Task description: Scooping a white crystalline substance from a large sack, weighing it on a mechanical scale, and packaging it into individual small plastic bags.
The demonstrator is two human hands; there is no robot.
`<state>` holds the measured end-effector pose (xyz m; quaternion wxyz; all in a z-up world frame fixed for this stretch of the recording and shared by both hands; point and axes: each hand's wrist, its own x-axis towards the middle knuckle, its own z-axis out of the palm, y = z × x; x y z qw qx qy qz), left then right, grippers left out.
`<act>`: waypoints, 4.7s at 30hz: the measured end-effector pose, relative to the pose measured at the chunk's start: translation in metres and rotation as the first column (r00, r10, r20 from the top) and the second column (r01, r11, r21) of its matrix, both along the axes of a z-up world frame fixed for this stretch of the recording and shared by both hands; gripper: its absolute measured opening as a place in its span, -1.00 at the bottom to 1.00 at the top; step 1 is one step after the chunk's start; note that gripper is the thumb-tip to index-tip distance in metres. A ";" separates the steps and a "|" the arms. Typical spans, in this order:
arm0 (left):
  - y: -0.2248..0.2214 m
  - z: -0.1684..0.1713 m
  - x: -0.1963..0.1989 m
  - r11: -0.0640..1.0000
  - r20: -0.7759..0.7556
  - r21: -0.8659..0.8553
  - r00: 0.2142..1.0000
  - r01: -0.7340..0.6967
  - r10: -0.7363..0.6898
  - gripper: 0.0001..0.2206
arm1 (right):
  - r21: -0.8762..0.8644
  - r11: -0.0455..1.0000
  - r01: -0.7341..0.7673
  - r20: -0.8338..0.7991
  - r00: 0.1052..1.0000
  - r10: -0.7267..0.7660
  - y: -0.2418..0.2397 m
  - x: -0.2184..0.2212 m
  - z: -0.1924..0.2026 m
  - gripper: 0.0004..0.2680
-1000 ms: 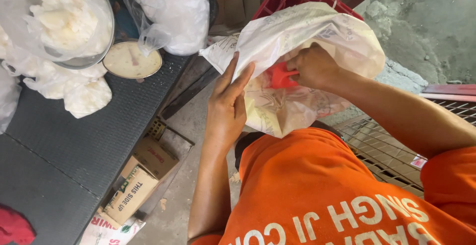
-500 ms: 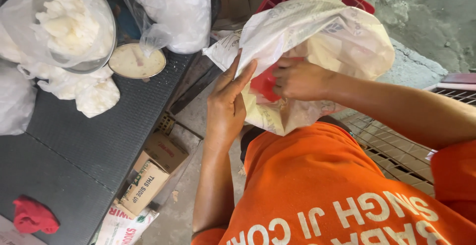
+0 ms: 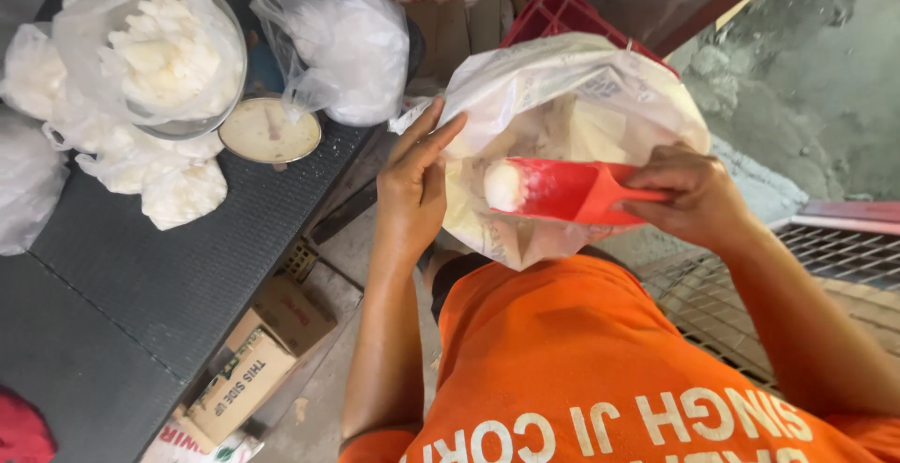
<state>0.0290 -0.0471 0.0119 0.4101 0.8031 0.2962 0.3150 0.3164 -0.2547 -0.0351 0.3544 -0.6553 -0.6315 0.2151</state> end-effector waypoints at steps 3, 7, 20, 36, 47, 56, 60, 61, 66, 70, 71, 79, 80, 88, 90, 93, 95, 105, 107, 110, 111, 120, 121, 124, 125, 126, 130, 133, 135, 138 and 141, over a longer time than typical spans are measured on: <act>0.003 -0.001 0.001 1.000 0.050 -0.026 0.999 -0.004 0.006 -0.53 | 0.011 0.996 0.093 -0.027 0.995 -0.093 -0.014 -0.004 0.022 -0.83; 0.008 0.004 -0.001 1.000 0.092 0.009 0.996 -0.011 0.011 -0.61 | 0.012 0.985 0.172 -0.004 0.985 -0.172 -0.023 -0.011 0.054 -0.81; 0.063 0.020 -0.083 0.990 0.165 0.063 0.980 -0.126 0.114 -0.62 | 0.056 0.989 0.135 -0.236 0.965 -0.118 0.061 -0.043 0.083 -0.89; 0.192 -0.003 -0.188 0.807 0.030 0.338 0.863 -0.484 0.505 -0.55 | 0.036 0.991 0.133 0.083 0.987 -0.135 0.289 -0.167 0.129 -0.82; 0.243 -0.037 -0.189 0.845 -0.318 0.357 0.798 -0.398 0.511 -0.37 | -0.036 0.996 0.087 0.496 0.866 -0.058 0.404 -0.222 0.122 -0.76; 0.248 -0.038 -0.205 0.864 -0.093 0.292 0.887 -0.410 0.452 -0.45 | -0.039 0.995 -0.088 0.849 0.522 0.079 0.425 -0.270 0.150 -0.76; 0.248 -0.030 -0.213 0.872 0.014 0.259 0.904 -0.415 0.426 -0.49 | -0.187 0.982 -0.040 0.947 0.258 0.191 0.431 -0.277 0.157 -0.81; 0.247 -0.027 -0.215 0.874 0.018 0.261 0.907 -0.411 0.421 -0.50 | -0.213 0.977 -0.023 0.957 0.195 0.213 0.431 -0.278 0.158 -0.82; 0.248 -0.027 -0.219 0.888 0.003 0.243 0.915 -0.391 0.403 -0.49 | -0.137 0.988 -0.072 0.971 0.189 0.149 0.429 -0.276 0.159 -0.88; 0.247 -0.026 -0.223 0.894 -0.030 0.241 0.918 -0.377 0.395 -0.49 | -0.085 0.991 -0.101 0.979 0.176 0.102 0.423 -0.269 0.158 -0.92; 0.246 -0.024 -0.223 0.896 -0.031 0.241 0.920 -0.372 0.390 -0.49 | -0.086 0.992 -0.096 0.979 0.177 0.103 0.415 -0.273 0.168 -0.92; 0.236 -0.019 -0.229 0.909 -0.046 0.185 0.921 -0.372 0.387 -0.44 | 0.146 0.967 -0.208 0.946 0.314 -0.075 0.380 -0.263 0.180 -0.90; 0.235 -0.017 -0.230 0.911 -0.045 0.186 0.923 -0.369 0.383 -0.44 | 0.147 0.968 -0.204 0.947 0.313 -0.077 0.372 -0.264 0.184 -0.90; 0.199 -0.002 -0.254 0.865 0.153 0.214 0.890 -0.454 0.429 -0.53 | 0.277 0.956 0.093 0.445 0.870 -0.213 0.317 -0.257 0.168 -0.89; 0.188 0.004 -0.250 0.862 0.172 0.207 0.884 -0.464 0.435 -0.54 | 0.247 0.946 0.211 0.260 0.926 -0.275 0.298 -0.248 0.149 -0.90; 0.168 0.015 -0.229 0.859 0.185 0.215 0.883 -0.464 0.431 -0.57 | 0.209 0.916 0.343 -0.088 0.939 -0.332 0.270 -0.226 0.120 -0.93; 0.153 0.021 -0.209 0.862 0.169 0.228 0.890 -0.453 0.424 -0.60 | 0.212 0.905 0.369 -0.250 0.915 -0.315 0.250 -0.215 0.110 -0.94; 0.099 0.009 -0.110 0.952 0.217 0.302 0.976 -0.052 -0.016 -0.59 | 0.148 0.695 0.704 -0.624 0.612 -0.486 0.163 -0.209 0.127 -0.91; 0.090 0.004 -0.095 0.955 0.206 0.296 0.978 -0.030 -0.034 -0.60 | 0.094 0.660 0.745 -0.655 0.546 -0.523 0.135 -0.191 0.108 -0.91; 0.077 -0.001 -0.073 0.954 0.179 0.298 0.983 -0.007 -0.048 -0.61 | 0.114 0.673 0.731 -0.617 0.583 -0.529 0.086 -0.151 0.062 -0.90; 0.073 -0.002 -0.065 0.954 0.176 0.301 0.983 0.002 -0.058 -0.60 | 0.126 0.683 0.720 -0.591 0.607 -0.531 0.077 -0.145 0.057 -0.90; 0.033 0.004 -0.032 0.955 0.136 0.272 0.978 0.114 -0.156 -0.57 | 0.061 0.662 0.747 -0.563 0.573 -0.595 0.007 -0.103 0.058 -0.91; 0.030 0.006 -0.032 0.956 0.122 0.269 0.981 0.116 -0.153 -0.56 | 0.070 0.679 0.731 -0.551 0.596 -0.584 -0.003 -0.099 0.059 -0.92; 0.016 0.010 -0.031 0.959 0.088 0.245 0.982 0.143 -0.168 -0.57 | 0.107 0.724 0.682 -0.500 0.666 -0.553 -0.022 -0.087 0.082 -0.93; 0.012 0.008 -0.030 0.956 0.088 0.243 0.978 0.162 -0.188 -0.57 | 0.106 0.710 0.696 -0.500 0.655 -0.567 -0.031 -0.080 0.086 -0.93; 0.008 0.007 -0.030 0.959 0.071 0.238 0.982 0.152 -0.174 -0.60 | 0.090 0.762 0.642 -0.433 0.714 -0.550 -0.040 -0.075 0.091 -0.93; -0.007 -0.010 -0.031 0.968 -0.014 0.217 0.992 0.124 -0.124 -0.65 | -0.032 0.864 0.503 -0.001 0.864 -0.503 -0.046 -0.056 0.103 -0.87; -0.015 -0.019 -0.028 0.975 -0.047 0.196 0.995 0.101 -0.094 -0.62 | -0.004 0.948 0.318 0.524 0.808 -0.269 -0.023 -0.041 0.080 -0.78; -0.022 -0.021 -0.026 0.979 -0.056 0.185 0.996 0.083 -0.073 -0.60 | -0.011 0.963 0.270 0.604 0.769 -0.209 -0.002 -0.044 0.062 -0.81; -0.030 -0.022 -0.025 0.987 -0.065 0.156 0.998 0.035 -0.025 -0.58 | -0.046 0.979 0.197 0.705 0.701 -0.108 0.026 -0.041 0.027 -0.83; -0.035 -0.020 -0.030 0.993 -0.073 0.121 0.997 0.003 0.006 -0.58 | -0.121 0.982 0.142 0.785 0.620 0.007 0.052 -0.039 -0.010 -0.89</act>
